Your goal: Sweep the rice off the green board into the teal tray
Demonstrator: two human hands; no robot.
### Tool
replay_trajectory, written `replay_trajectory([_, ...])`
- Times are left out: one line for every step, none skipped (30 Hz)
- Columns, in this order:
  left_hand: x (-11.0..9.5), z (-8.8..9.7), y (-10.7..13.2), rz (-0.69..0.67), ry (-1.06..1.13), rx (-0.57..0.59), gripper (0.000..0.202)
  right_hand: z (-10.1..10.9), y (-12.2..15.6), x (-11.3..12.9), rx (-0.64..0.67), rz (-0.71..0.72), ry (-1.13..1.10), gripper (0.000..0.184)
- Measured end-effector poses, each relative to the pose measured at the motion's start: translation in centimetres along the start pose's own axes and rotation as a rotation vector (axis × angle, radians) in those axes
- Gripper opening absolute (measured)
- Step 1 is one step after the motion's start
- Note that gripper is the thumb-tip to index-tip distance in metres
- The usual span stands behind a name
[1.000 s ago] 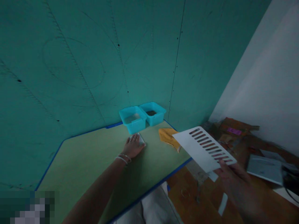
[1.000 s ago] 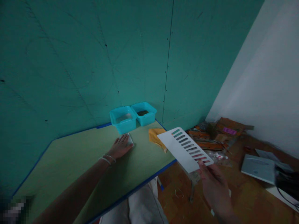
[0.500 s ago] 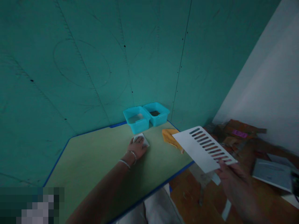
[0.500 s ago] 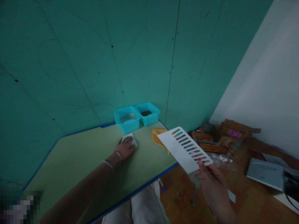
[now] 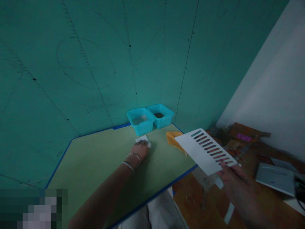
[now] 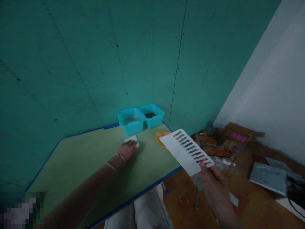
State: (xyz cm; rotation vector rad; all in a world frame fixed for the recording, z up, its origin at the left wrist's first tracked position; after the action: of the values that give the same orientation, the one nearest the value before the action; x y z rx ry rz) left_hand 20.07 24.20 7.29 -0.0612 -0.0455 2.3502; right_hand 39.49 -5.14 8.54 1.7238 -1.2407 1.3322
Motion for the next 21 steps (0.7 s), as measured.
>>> replay_trajectory([0.1,0.1,0.3,-0.001,0.007,-0.008,0.029,-0.1,0.0,0.0,-0.002,-0.006,-0.006,0.027])
replay_trajectory([0.3,0.3,0.6,-0.006,0.015,-0.015,0.029,-0.3,0.0,0.0,-0.007,-0.016,-0.019,0.028])
replay_trajectory([0.3,0.4,0.9,-0.013,0.022,-0.02,0.029,-0.5,0.0,0.1,-0.015,-0.025,-0.033,0.028])
replay_trajectory([0.3,0.4,1.1,-0.022,0.028,-0.023,0.029,-0.7,0.0,0.0,-0.021,-0.032,-0.042,0.029])
replay_trajectory([0.3,0.5,1.3,-0.031,0.033,-0.024,0.028,-0.9,0.1,0.0,-0.019,-0.038,-0.049,0.03])
replay_trajectory([0.2,0.5,1.4,-0.035,0.036,-0.023,0.026,-1.1,0.1,0.0,-0.012,-0.039,-0.058,0.031])
replay_trajectory([0.1,0.5,1.4,-0.035,0.039,-0.021,0.024,-1.3,0.1,0.0,0.0,-0.036,-0.066,0.032])
replay_trajectory([0.0,0.4,1.4,-0.03,0.041,-0.02,0.022,-1.4,0.1,-0.1,0.02,-0.034,-0.071,0.032])
replay_trajectory([-0.2,0.4,1.3,-0.022,0.046,-0.021,0.021,-1.5,0.1,-0.1,0.036,-0.033,-0.072,0.032])
replay_trajectory([-0.4,0.4,1.2,-0.013,0.052,-0.021,0.02,-1.6,0.1,-0.2,0.053,-0.035,-0.069,0.031])
replay_trajectory([-0.6,0.3,1.0,-0.004,0.062,-0.021,0.02,-1.5,0.1,-0.2,0.061,-0.036,-0.061,0.031])
replay_trajectory([-0.8,0.2,1.0,0.005,0.075,-0.02,0.02,-1.5,0.1,-0.1,0.06,-0.039,-0.051,0.03])
replay_trajectory([-1.0,0.2,0.9,0.015,0.091,-0.019,0.02,-1.4,0.0,0.1,0.053,-0.042,-0.041,0.03])
replay_trajectory([-1.2,0.1,1.0,0.026,0.108,-0.017,0.021,-1.4,0.0,0.2,0.042,-0.044,-0.035,0.03])
replay_trajectory([-1.4,0.0,1.1,0.036,0.126,-0.017,0.021,-1.3,0.0,0.5,0.023,-0.045,-0.035,0.031])
replay_trajectory([-1.5,-0.1,1.2,0.044,0.143,-0.019,0.022,-1.3,-0.1,0.7,0.006,-0.043,-0.04,0.032])
replay_trajectory([-1.6,-0.1,1.3,0.048,0.159,-0.022,0.022,-1.2,-0.1,0.9,-0.008,-0.038,-0.049,0.033])
replay_trajectory([-1.7,-0.2,1.5,0.049,0.172,-0.026,0.024,-1.2,-0.2,1.0,-0.008,-0.037,-0.054,0.034])
replay_trajectory([-1.8,-0.2,1.6,0.046,0.183,-0.032,0.026,-1.2,-0.3,1.0,-0.005,-0.036,-0.054,0.034])
replay_trajectory([-1.9,-0.2,1.7,0.039,0.193,-0.036,0.028,-1.2,-0.3,0.9,0.004,-0.037,-0.051,0.034])
replay_trajectory([-2.0,-0.2,1.7,0.03,0.199,-0.038,0.029,-1.2,-0.4,0.8,0.024,-0.037,-0.047,0.033])
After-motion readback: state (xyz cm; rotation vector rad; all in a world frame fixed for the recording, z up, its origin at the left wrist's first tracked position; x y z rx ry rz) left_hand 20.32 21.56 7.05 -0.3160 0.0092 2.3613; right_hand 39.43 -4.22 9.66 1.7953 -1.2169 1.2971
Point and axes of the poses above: each hand's wrist, its own y-axis away from the middle knuckle, its own z-axis out of the back of the hand, x = y × z, the point moved 3 cm from there along -y, towards the middle knuckle, and after that the axes turned 5 degrees about z, right-handed, at the moved point
